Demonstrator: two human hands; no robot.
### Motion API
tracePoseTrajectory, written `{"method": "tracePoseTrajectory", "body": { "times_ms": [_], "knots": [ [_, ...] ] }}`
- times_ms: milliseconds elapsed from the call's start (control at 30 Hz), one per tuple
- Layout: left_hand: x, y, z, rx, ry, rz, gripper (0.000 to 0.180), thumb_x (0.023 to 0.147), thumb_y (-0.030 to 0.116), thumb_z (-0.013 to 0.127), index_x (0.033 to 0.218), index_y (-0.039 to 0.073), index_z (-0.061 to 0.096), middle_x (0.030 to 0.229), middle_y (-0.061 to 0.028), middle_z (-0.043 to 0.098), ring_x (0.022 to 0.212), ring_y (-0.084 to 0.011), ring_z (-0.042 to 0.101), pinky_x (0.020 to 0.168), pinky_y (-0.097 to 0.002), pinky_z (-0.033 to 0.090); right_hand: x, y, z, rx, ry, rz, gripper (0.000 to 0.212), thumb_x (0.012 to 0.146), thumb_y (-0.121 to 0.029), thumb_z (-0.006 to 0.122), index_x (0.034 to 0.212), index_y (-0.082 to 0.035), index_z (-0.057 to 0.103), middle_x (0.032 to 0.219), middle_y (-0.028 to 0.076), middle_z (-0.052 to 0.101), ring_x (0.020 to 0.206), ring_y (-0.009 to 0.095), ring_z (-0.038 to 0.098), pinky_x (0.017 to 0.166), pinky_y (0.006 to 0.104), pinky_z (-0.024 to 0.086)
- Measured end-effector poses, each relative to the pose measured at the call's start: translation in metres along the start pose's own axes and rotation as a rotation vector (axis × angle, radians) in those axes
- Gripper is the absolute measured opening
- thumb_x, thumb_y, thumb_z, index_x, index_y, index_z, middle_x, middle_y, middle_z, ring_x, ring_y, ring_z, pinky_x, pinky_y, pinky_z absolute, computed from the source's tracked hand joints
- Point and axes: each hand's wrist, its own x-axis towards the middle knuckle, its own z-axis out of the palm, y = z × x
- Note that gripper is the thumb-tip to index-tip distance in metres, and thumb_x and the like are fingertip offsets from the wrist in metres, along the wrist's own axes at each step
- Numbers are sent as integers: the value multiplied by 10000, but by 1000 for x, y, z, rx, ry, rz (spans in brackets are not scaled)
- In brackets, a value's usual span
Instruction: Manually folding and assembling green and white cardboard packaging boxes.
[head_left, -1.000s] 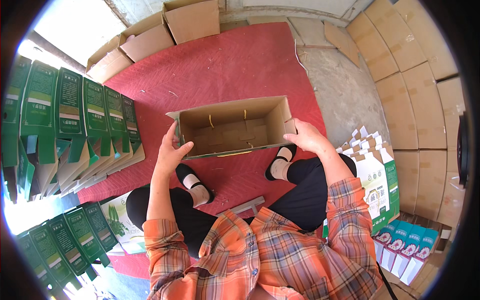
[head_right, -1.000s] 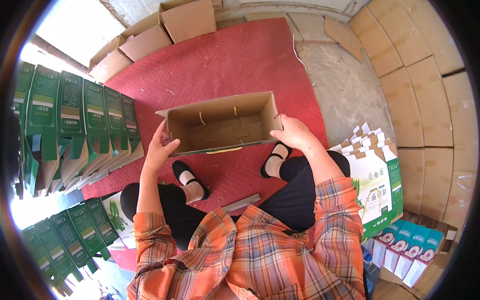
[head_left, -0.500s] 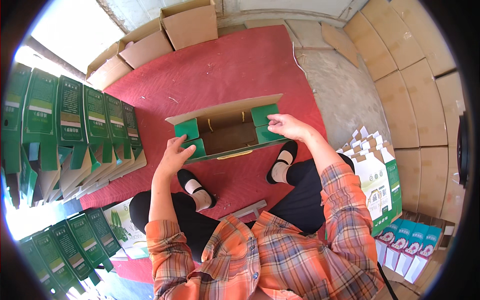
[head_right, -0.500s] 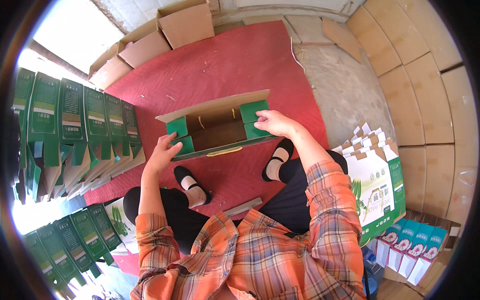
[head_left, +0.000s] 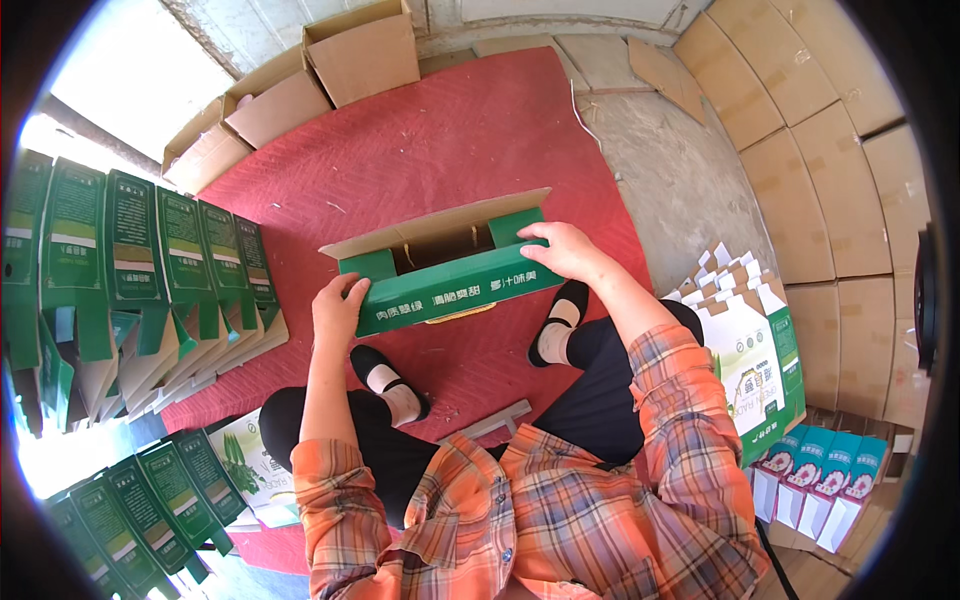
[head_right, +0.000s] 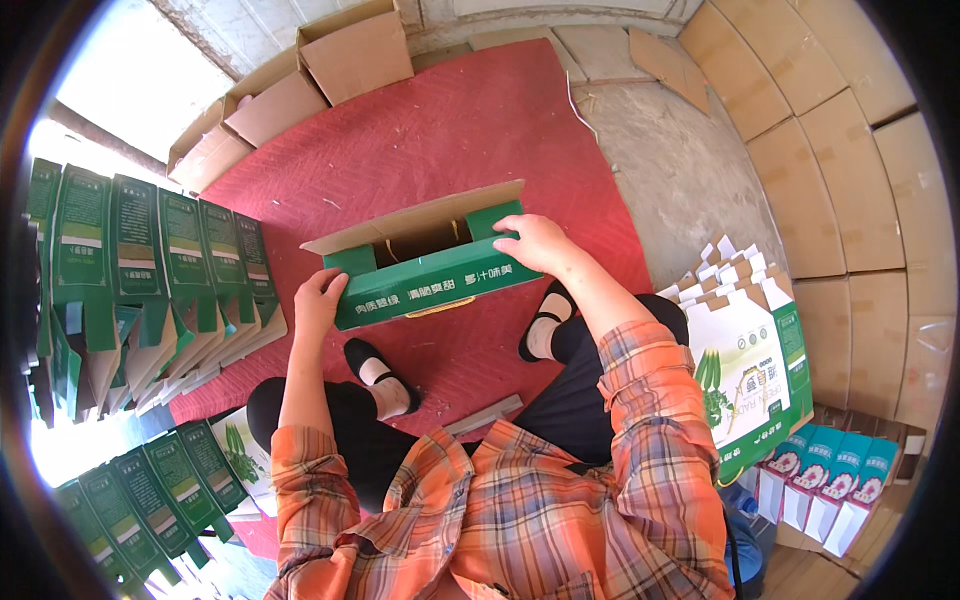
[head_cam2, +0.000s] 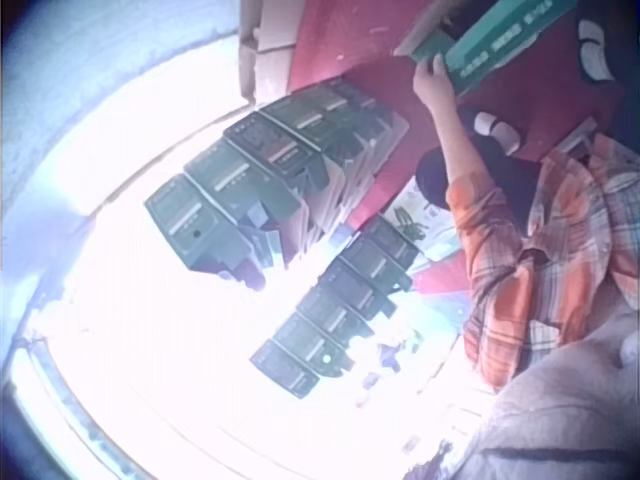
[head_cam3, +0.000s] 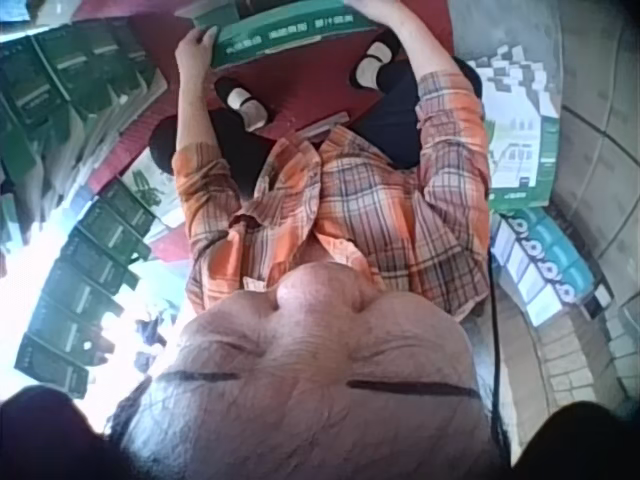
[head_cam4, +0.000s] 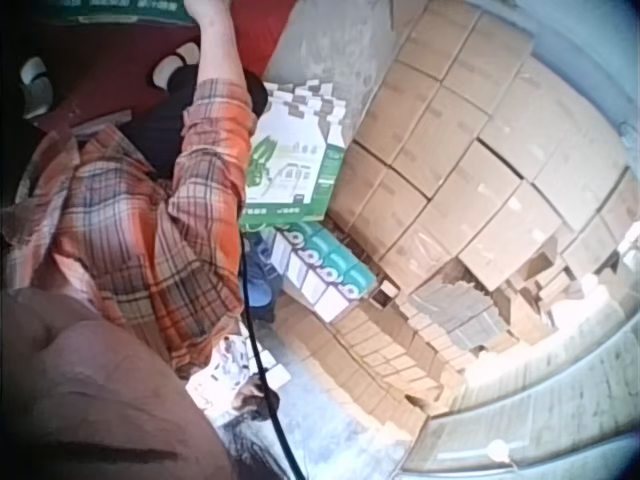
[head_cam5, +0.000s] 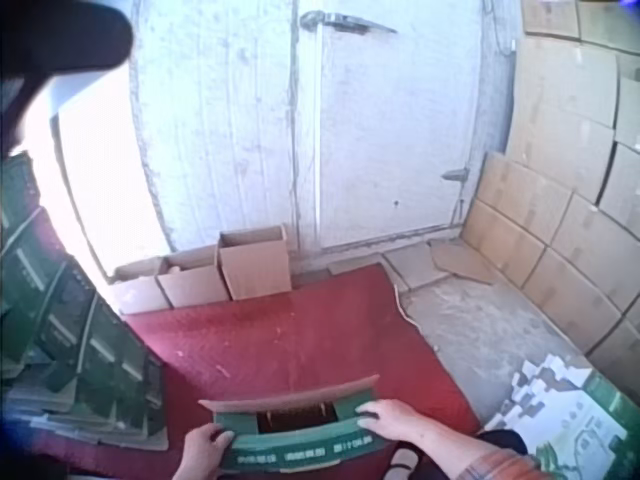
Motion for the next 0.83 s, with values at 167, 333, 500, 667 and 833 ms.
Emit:
{"method": "tracePoseTrajectory", "body": {
  "times_ms": [167, 333, 500, 667, 833],
  "knots": [
    [-9, 13, 23, 517, 162, 180, 200, 840, 175, 650, 1023, 104, 691, 1070, -115, 624, 1019, -341, 575, 801, -460, 491, -5, -8, 26, -461, 390, -169, 194, 831, -181, 668, 1018, -132, 668, 1012, 80, 628, 1054, 295, 556, 828, 436, 486],
    [-34, 45, 25, 506, 49, 445, 517, 708, 236, 789, 1194, 151, 633, 1232, -98, 536, 1148, -326, 489, 989, -500, 398, -4, -6, 32, -572, 329, -197, 191, 792, -183, 707, 959, -100, 665, 1014, 72, 599, 1031, 281, 542, 836, 417, 468],
    [-38, 45, 32, 694, -83, 476, 879, 553, 251, 887, 1340, 165, 503, 1282, -81, 475, 1191, -310, 457, 1027, -512, 342, -25, -23, 48, -715, 277, -276, 510, 705, -220, 785, 1157, -74, 598, 1100, 82, 553, 1100, 263, 498, 914, 437, 426],
    [-33, 49, 34, 669, -83, 449, 822, 556, 220, 880, 1300, 165, 535, 1209, -82, 507, 1162, -299, 473, 1014, -505, 345, -24, -25, 56, -834, 222, -335, 754, 643, -200, 827, 1310, -87, 494, 1138, 88, 520, 1118, 263, 480, 950, 477, 388],
    [-31, 49, 33, 627, -151, 402, 799, 555, 205, 874, 1282, 161, 544, 1182, -85, 523, 1152, -297, 481, 1005, -507, 347, -19, -23, 58, -822, 154, -287, 736, 642, -175, 816, 1300, -97, 497, 1126, 98, 523, 1117, 261, 484, 947, 474, 384]
  ]
}}
